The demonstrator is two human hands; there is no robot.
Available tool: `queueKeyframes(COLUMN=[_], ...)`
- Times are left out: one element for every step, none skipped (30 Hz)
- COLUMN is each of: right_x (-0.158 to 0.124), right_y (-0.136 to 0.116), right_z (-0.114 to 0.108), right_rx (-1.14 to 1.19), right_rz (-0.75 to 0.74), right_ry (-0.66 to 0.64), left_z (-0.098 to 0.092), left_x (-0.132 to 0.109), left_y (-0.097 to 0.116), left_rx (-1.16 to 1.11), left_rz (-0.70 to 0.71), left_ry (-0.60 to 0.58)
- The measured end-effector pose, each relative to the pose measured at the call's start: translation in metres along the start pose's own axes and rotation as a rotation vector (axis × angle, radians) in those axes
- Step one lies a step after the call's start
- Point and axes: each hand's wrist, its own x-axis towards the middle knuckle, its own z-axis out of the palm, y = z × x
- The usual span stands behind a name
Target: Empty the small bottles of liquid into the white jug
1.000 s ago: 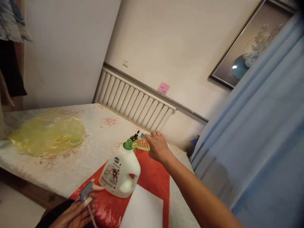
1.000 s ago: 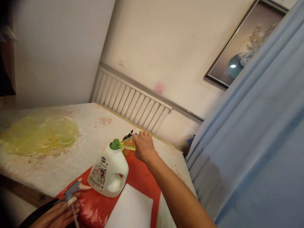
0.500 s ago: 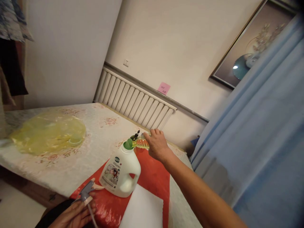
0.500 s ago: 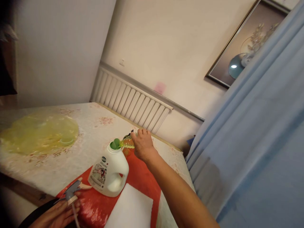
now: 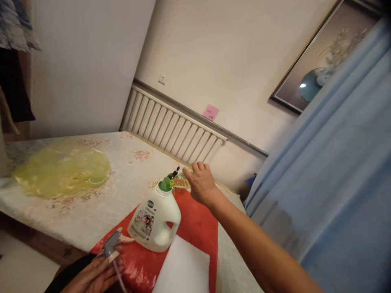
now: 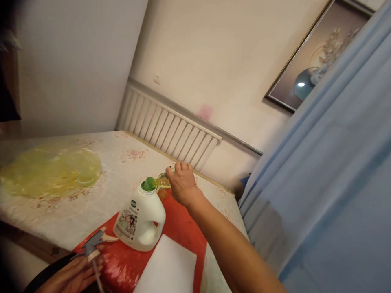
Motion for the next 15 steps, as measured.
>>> queueKeyframes(right_x=[0.0004,0.0008,0.0012,0.0016,0.0020,0.0024,0.0026,0.0028,0.0029,0.0029,0.0030,0.0030,0.0031,0.0031,0.0032], right_y=[-0.0003,-0.0007,-0.0011,-0.0016,-0.0021,-0.0026,-0.0031,-0.0035,-0.0040,-0.0044,-0.0049,-0.0053,-0.0057,-0.0061,-0.0064], right_z=[-0.0007,-0.0014,-0.0020,-0.0025,-0.0029,-0.0031,-0.0033,-0.0034,-0.0034,-0.0034,-0.0034,-0.0034,-0.0034,-0.0034,-0.0035], right_rx=[-0.003,-0.006,-0.009,-0.014,-0.019,-0.024,-0.028,-0.032,-0.035,-0.037,-0.038,-0.039,-0.039,-0.039,-0.039], right_rz=[-0.005,-0.010,-0.014,-0.019,-0.022,-0.025,-0.027,-0.028,-0.030,-0.032,-0.035,-0.037,-0.037,-0.037,-0.035], right_ry=[0.004,0.007,0.009,0.009,0.010,0.009,0.009,0.010,0.013,0.016,0.018,0.018,0.017,0.012,0.007], left_z=[0.0008,0.0016,0.0026,0.0035,0.0044,0.0051,0.0056,0.0058,0.0058,0.0057,0.0055,0.0054,0.0055,0.0060,0.0067], left_x=[-0.0003,-0.0007,-0.0013,-0.0019,-0.0025,-0.0031,-0.0036,-0.0039,-0.0042,-0.0043,-0.0044,-0.0044,-0.0045,-0.0046,-0.0048], left_y=[0.0001,0.0002,0.0003,0.0004,0.0004,0.0003,0.0002,0.0001,0.0000,-0.0001,-0.0002,-0.0002,-0.0001,0.0000,0.0002], left_rx=[-0.001,-0.003,-0.006,-0.006,-0.005,-0.006,-0.008,-0.012,-0.017,-0.020,-0.021,-0.020,-0.016,-0.011,-0.004], left_rz=[-0.001,-0.002,-0.004,-0.004,-0.003,-0.001,0.000,0.003,0.005,0.007,0.007,0.007,0.006,0.006,0.013], left_ry=[-0.003,-0.005,-0.005,0.001,0.013,0.027,0.043,0.056,0.062,0.061,0.053,0.047,0.043,0.043,0.050])
